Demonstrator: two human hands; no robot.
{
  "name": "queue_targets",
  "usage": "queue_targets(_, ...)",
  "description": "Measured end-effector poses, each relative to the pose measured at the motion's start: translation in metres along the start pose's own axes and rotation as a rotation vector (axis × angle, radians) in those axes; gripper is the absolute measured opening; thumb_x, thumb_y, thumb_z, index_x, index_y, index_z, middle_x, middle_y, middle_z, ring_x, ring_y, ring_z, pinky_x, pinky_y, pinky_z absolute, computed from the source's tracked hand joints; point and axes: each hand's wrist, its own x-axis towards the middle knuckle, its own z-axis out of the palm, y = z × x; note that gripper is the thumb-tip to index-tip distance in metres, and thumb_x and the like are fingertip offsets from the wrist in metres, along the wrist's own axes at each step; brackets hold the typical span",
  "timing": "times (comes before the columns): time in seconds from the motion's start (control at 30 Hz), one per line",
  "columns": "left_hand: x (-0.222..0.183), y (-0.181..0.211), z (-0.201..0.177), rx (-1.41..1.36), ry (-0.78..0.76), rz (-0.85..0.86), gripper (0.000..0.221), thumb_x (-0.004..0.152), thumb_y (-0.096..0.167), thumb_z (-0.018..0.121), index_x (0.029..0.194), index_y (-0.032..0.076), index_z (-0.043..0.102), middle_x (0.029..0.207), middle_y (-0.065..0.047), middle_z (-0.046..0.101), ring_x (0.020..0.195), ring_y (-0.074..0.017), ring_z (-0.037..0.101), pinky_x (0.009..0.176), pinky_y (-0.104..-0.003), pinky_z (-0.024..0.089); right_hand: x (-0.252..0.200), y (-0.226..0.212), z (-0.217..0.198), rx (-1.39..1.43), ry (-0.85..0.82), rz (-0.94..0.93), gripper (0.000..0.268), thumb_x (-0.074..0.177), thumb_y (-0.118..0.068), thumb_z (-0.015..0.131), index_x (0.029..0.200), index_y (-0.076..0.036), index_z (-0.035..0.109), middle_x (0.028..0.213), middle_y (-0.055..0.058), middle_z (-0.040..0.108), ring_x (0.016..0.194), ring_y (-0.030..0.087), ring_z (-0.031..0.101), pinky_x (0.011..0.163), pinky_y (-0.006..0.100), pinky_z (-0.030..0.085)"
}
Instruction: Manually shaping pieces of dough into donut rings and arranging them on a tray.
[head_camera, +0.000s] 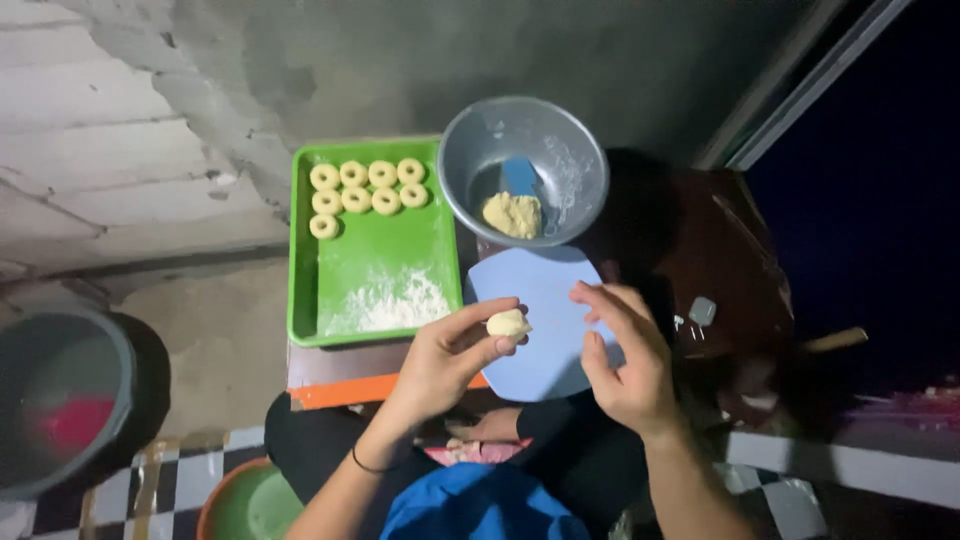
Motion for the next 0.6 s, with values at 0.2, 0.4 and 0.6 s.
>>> queue_targets(0.2,-0.001,-0.005,0.002,-0.126,-0.128,-0.047,0.051,0.091,0.002,0.067,0.140,-0.003,0.058,0.122,-0.018,0.072,0.109,-0.0212,0.070,0.094,-0.031,0.057,-0.015,-0.016,0.037,-0.033,-0.044,0.087,0.052,0.081,-0.003,0.079,0.130,-0.001,0.063,0.127,0.012,0.058,0.115,0.027,0.062,0.099,0.037,0.056)
queue_targets(0.4,0.000,-0.027,0.021,-0.329,-0.091,-0.047,0.052,0.095,0.010,0.060,0.143,-0.007,0.052,0.139,-0.019,0.063,0.106,-0.0201,0.063,0.090,-0.030,0.052,-0.027,-0.014,0.051,-0.090,0.153,0.107,0.056,0.074,0.005,0.079,0.126,-0.003,0.061,0.120,0.011,0.064,0.109,0.028,0.064,0.096,0.039,0.055)
queue_targets(0.6,0.004,-0.045,0.029,-0.624,-0.005,-0.193,0.042,0.101,0.019,0.057,0.136,-0.005,0.062,0.108,-0.015,0.066,0.094,-0.0203,0.064,0.085,-0.032,0.052,-0.034,-0.018,0.052,-0.078,0.109,0.232,0.051,0.085,-0.010,0.078,0.133,-0.003,0.061,0.133,0.015,0.048,0.120,0.029,0.052,0.099,0.037,0.050)
